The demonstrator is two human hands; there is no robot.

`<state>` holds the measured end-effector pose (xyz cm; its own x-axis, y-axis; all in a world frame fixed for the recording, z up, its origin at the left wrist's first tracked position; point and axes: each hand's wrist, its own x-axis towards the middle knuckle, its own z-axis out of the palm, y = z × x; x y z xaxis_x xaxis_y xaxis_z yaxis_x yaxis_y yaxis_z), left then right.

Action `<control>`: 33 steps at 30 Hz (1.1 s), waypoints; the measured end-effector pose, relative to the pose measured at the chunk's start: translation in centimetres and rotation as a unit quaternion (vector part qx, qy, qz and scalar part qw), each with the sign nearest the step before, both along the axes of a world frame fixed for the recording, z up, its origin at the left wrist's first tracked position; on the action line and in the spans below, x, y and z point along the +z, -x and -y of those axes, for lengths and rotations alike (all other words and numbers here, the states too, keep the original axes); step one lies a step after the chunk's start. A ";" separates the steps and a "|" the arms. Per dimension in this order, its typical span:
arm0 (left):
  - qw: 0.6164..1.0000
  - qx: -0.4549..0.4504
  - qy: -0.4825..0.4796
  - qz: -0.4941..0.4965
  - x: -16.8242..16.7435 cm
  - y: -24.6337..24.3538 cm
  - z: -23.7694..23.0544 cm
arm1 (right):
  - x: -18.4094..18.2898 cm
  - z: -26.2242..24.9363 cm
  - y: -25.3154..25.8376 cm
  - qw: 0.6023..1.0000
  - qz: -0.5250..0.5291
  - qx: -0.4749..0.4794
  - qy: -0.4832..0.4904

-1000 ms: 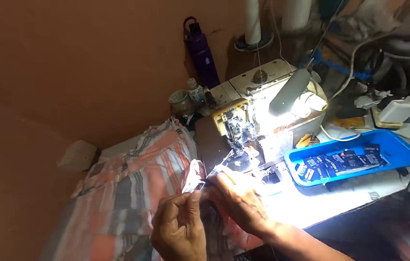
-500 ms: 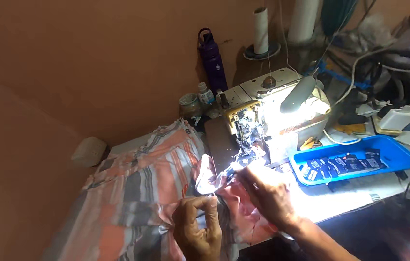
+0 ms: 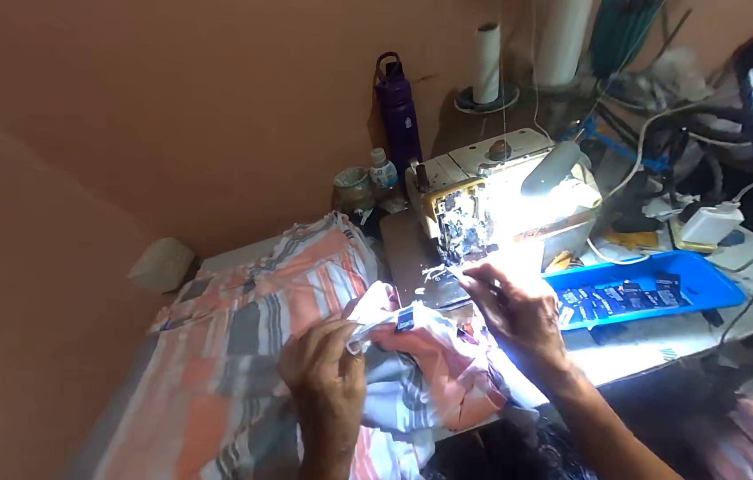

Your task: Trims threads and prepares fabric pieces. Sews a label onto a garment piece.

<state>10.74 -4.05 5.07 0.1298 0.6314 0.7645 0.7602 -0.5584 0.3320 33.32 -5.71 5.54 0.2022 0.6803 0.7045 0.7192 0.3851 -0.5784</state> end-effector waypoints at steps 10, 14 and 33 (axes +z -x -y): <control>1.000 0.001 -0.015 0.028 2.8 2.0 1.1 | -5.3 3.2 -0.8 0.921 -0.118 0.138 0.344; 0.977 -0.117 0.022 0.176 4.8 5.5 2.7 | -3.2 3.8 -0.8 0.951 -0.137 0.176 0.213; 0.976 0.126 0.073 0.161 14.0 18.6 24.8 | 24.8 7.3 10.4 0.875 -0.037 0.323 -0.360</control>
<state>-7.89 -28.86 19.06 -0.2753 0.7174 0.6400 0.7109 -0.2963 0.6379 22.87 -12.97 30.32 0.0025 0.0556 0.9985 0.1877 0.9807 -0.0550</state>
